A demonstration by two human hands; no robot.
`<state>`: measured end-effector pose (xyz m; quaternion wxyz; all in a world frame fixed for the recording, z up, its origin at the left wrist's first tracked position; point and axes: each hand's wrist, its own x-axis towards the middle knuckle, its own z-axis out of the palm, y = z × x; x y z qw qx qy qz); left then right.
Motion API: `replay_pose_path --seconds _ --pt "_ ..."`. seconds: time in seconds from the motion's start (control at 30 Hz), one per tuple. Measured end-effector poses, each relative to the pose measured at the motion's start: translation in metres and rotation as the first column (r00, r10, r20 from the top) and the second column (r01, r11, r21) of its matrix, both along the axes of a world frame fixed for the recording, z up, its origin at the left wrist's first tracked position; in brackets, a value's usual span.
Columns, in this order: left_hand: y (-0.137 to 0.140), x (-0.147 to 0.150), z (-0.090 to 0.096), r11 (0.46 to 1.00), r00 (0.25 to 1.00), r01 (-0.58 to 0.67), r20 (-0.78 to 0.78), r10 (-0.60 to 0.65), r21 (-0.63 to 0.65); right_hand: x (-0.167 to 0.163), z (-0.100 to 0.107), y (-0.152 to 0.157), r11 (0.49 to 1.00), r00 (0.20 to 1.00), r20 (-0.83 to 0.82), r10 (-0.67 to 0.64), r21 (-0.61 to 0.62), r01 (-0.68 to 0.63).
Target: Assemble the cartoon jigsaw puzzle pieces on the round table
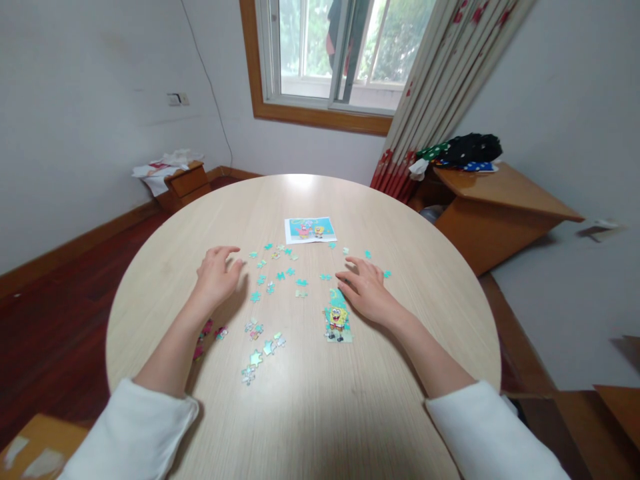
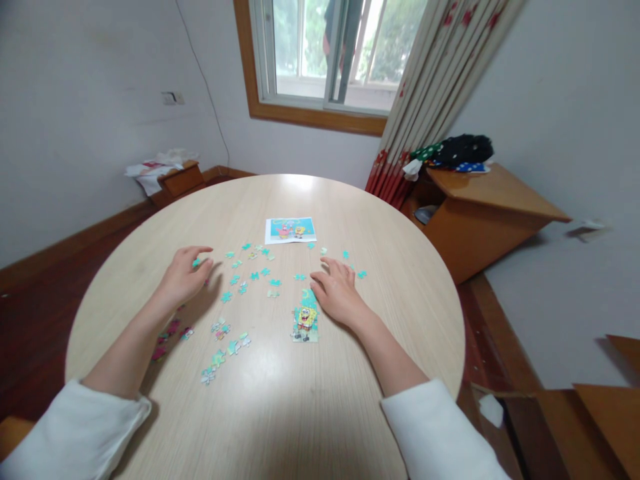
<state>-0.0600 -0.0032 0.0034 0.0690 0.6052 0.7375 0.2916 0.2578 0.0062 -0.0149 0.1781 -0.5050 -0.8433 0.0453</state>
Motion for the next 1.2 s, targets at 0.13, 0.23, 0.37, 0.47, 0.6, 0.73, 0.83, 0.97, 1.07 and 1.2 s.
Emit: replay_pose_path --seconds 0.13,0.23,0.37,0.47,0.6,0.73,0.83,0.97,1.07,1.2 --pt "-0.005 0.006 0.008 0.994 0.991 -0.107 -0.075 0.109 0.03 0.0 0.0 -0.001 1.0 1.0 0.007 -0.014 -0.016 0.014" --pt "-0.005 0.006 0.008 0.994 0.985 -0.106 -0.137 0.101 -0.026 0.0 0.001 -0.001 1.0 1.0 0.008 -0.018 -0.024 0.018" --pt "-0.001 -0.001 -0.001 0.974 0.964 0.044 -0.248 -0.101 -0.223 0.0 0.0 -0.001 0.999 1.0 0.002 -0.017 -0.028 0.017" --pt "-0.001 -0.004 -0.006 0.965 0.933 0.1 -0.315 -0.177 -0.244 0.0 0.001 -0.002 0.999 1.0 0.004 -0.02 -0.049 0.02" --pt "-0.002 -0.005 -0.007 0.965 0.931 0.12 -0.312 -0.191 -0.234 -0.001 0.003 -0.002 0.997 0.999 0.019 -0.028 -0.075 0.03" --pt "-0.002 -0.006 -0.007 0.965 0.932 0.124 -0.307 -0.194 -0.233 -0.001 0.003 -0.002 0.997 0.999 0.025 -0.036 -0.067 0.038" --pt "-0.002 -0.005 -0.007 0.966 0.938 0.114 -0.296 -0.182 -0.23 0.0 0.0 -0.001 0.998 0.999 0.013 -0.036 -0.059 0.037" --pt "-0.004 -0.002 -0.005 0.964 0.933 0.108 -0.31 -0.183 -0.242 0.003 -0.002 0.003 0.997 1.0 0.008 -0.026 -0.069 0.026" --pt "-0.005 0.002 -0.004 0.96 0.925 0.103 -0.33 -0.189 -0.261 0.002 0.0 0.007 0.996 0.999 0.016 -0.044 -0.077 0.045" --pt "-0.006 0.006 -0.004 0.954 0.916 0.114 -0.343 -0.21 -0.279 0.001 0.003 0.012 0.994 0.998 0.019 -0.067 -0.089 0.069"
